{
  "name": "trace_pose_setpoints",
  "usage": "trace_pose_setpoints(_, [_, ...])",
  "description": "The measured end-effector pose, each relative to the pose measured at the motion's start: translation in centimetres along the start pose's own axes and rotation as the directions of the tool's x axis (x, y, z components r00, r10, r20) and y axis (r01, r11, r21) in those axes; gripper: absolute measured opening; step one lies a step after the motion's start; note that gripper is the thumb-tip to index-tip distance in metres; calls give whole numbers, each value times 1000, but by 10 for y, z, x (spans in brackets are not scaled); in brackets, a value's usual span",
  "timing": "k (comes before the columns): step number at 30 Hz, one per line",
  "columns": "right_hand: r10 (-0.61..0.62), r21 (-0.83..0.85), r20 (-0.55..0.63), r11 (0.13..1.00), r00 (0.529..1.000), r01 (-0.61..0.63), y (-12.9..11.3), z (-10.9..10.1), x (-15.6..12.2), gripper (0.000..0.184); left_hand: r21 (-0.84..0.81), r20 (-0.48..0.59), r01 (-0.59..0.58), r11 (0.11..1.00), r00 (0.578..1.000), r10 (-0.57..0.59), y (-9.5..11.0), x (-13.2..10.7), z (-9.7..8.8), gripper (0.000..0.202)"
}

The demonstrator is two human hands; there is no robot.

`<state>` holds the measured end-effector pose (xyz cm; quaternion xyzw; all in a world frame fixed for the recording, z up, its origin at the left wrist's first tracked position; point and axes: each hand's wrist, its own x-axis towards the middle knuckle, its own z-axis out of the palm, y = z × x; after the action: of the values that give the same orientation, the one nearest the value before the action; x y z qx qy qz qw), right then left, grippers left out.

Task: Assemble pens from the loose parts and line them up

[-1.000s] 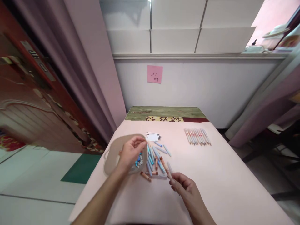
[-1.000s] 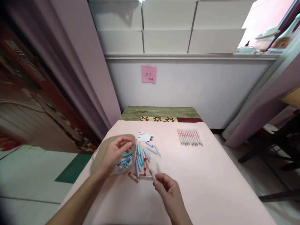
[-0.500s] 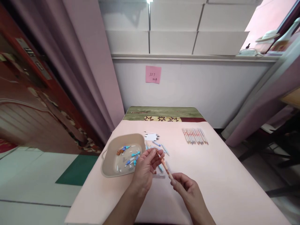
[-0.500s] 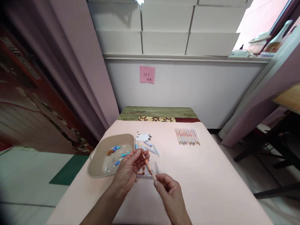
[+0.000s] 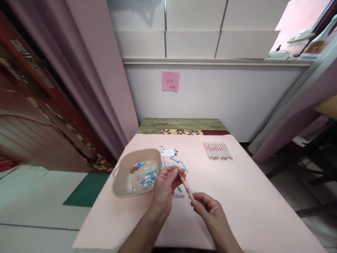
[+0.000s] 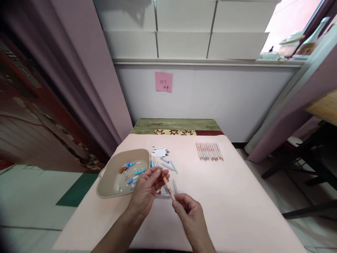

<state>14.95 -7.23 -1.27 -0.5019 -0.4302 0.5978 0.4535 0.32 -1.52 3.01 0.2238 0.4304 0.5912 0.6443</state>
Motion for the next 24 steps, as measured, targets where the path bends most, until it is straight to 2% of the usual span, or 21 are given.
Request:
trace_pose_setpoints(3, [-9,-27,-25,1000,1000,8,7,0,1,40,6,-14,-7,1000,1000,7,-6,1,1,27])
trace_pose_setpoints(6, [-68,-201,-73,978,995,52,10,-1,1,31,22,-17,-7,1000,1000,7,-12,3,3,28])
trace_pose_setpoints(10, [-214,-458,-121,878,969,137,7,-5,2,18,65,-20,-8,998,1000,9,-19,6,11,30])
trace_pose_setpoints(14, [-355,-577,-173,793,919,198,6,-19,5,15,134,40,-16,991,999,11,-22,8,23,38])
trace_pose_setpoints(16, [-393,-619,-215,762,894,187,6,-37,8,18,183,58,-16,983,998,5,-25,6,24,48])
trace_pose_setpoints(19, [-430,-693,-322,714,844,99,4,-79,14,28,291,74,16,957,996,-39,-35,1,14,54])
trace_pose_setpoints(22, [-425,-782,-463,609,778,-133,-2,-131,22,33,409,116,99,907,980,-159,-51,-5,-7,45])
trace_pose_setpoints(24, [-370,-798,-533,518,761,-307,-6,-161,28,32,443,87,108,890,983,-162,-62,-10,-20,43])
